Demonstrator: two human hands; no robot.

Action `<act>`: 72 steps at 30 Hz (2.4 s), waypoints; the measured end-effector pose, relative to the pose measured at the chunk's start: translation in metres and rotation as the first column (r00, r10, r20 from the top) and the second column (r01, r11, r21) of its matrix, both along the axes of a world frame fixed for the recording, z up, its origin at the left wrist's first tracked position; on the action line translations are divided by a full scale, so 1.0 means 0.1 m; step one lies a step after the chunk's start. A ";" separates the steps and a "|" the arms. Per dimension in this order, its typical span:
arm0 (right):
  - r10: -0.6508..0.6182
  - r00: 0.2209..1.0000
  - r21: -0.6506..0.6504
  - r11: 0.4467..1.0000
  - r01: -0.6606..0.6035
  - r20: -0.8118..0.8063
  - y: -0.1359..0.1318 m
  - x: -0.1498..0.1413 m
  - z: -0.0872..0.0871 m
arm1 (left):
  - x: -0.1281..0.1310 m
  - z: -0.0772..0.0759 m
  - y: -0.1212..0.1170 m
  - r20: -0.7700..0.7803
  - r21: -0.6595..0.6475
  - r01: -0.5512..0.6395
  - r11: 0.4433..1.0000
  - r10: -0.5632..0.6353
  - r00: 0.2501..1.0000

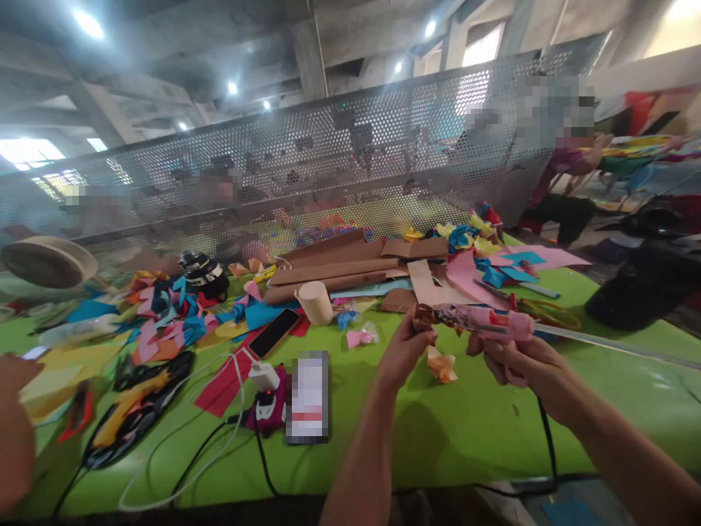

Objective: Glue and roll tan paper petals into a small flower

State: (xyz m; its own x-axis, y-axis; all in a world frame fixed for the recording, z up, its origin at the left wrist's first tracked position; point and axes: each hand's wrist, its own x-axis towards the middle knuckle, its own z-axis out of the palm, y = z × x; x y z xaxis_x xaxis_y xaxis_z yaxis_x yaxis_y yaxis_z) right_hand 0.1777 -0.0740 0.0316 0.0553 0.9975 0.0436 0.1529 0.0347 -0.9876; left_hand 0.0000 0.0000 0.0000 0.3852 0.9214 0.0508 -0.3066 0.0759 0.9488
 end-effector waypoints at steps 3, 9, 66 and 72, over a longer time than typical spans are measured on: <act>0.000 1.000 -0.006 1.000 0.000 0.014 0.00 -0.01 0.02 | 0.00 0.01 -0.01 -0.003 -0.010 -0.001 1.000 0.001 1.000; -0.007 0.999 -0.001 1.000 0.007 0.033 0.00 -0.02 0.03 | 0.01 -0.01 0.00 0.033 -0.016 0.008 1.000 -0.008 0.999; -0.060 0.997 0.000 0.998 0.060 0.050 0.01 -0.01 -0.12 | 0.00 -0.01 -0.01 0.039 -0.024 0.019 1.000 -0.018 0.999; -0.015 0.999 -0.008 1.000 0.015 -0.042 0.01 -0.05 -0.14 | -0.02 0.06 -0.05 0.011 -0.045 0.014 0.999 -0.014 1.000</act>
State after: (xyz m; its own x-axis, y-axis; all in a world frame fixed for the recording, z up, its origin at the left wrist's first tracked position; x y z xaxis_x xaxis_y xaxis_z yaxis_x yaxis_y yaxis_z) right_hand 0.1725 -0.0734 0.0176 0.0719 0.9968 0.0335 0.1118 0.0254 -0.9934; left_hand -0.0017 -0.0053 0.0063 0.3977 0.9174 0.0132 -0.3156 0.1233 0.9409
